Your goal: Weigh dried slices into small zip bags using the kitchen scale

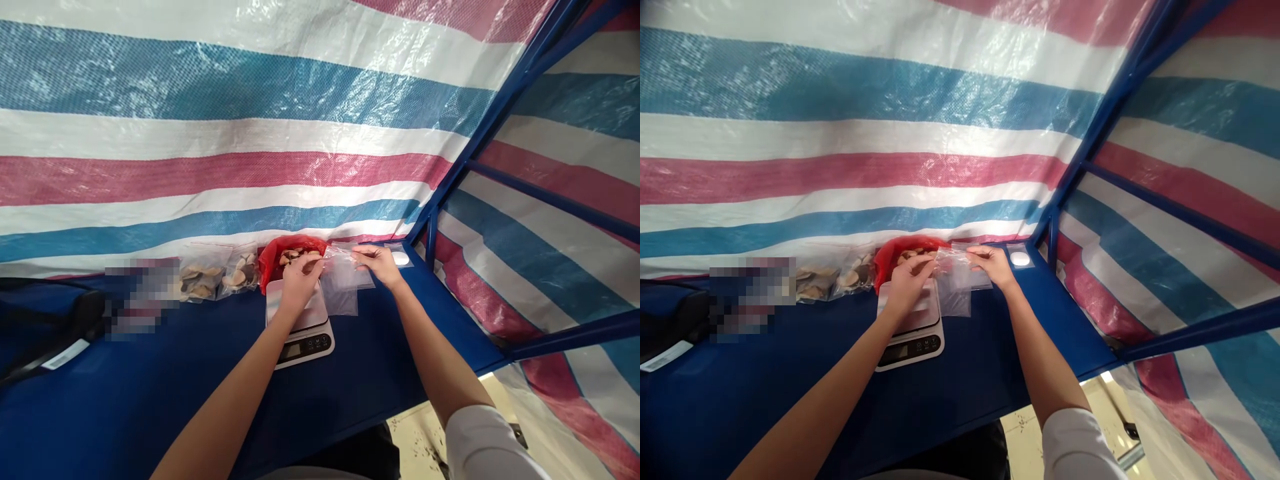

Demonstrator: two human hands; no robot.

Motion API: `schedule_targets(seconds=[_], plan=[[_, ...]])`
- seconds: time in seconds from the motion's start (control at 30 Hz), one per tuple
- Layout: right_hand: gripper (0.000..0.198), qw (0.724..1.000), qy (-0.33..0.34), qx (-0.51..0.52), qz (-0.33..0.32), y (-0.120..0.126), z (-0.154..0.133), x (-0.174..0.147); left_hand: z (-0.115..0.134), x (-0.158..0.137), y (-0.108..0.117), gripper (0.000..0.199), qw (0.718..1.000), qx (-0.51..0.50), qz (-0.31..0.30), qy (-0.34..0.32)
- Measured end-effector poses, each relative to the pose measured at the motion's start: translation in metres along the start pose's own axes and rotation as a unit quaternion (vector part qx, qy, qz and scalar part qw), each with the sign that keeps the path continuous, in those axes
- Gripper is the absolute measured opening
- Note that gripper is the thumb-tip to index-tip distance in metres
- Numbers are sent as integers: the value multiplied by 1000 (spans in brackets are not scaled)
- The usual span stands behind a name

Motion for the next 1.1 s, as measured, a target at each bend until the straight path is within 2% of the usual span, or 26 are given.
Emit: schedule_targets(seconds=[0.1, 0.17, 0.27, 0.37, 0.57, 0.7, 0.83, 0.93, 0.97, 1.1], plan=[[50, 1000, -2, -21, -6, 21, -2, 21, 10, -3, -16, 19, 989, 95, -33, -107], [50, 999, -3, -37, -8, 31, -2, 35, 15, -8, -32, 20, 969, 150, -87, -175], [50, 998, -6, -59, -12, 42, 0, 55, 15, -18, -57, 22, 921, 218, -197, -255], [42, 995, 10, -100, -9, 48, 1, 70, 9, -25, -76, 22, 874, 267, -282, -293], [24, 977, 67, -201, -16, 41, 7, 88, -2, -27, -91, 25, 828, 319, -355, -295], [19, 946, 110, -306, -6, 33, 9, 92, -6, -27, -95, 28, 804, 362, -378, -282], [27, 902, 176, -389, 57, 32, 0, 71, -12, -26, -98, 31, 789, 390, -402, -253], [30, 872, 225, -422, 101, 28, -8, 41, -12, -25, -99, 32, 795, 388, -398, -243], [31, 864, 236, -435, 94, 23, -8, 32, -12, -25, -99, 33, 799, 384, -394, -243], [32, 826, 278, -490, -10, -6, 4, 18, -11, -25, -100, 35, 810, 367, -388, -243]])
Point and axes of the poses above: each hand's wrist, its own x-axis towards the middle knuckle, its own y-axis out of the back of the hand, z = x × y, the point moved 5 cm from there along x, towards the middle knuckle, and after that the axes turned 11 degrees about -y, right-handed, at the moved point
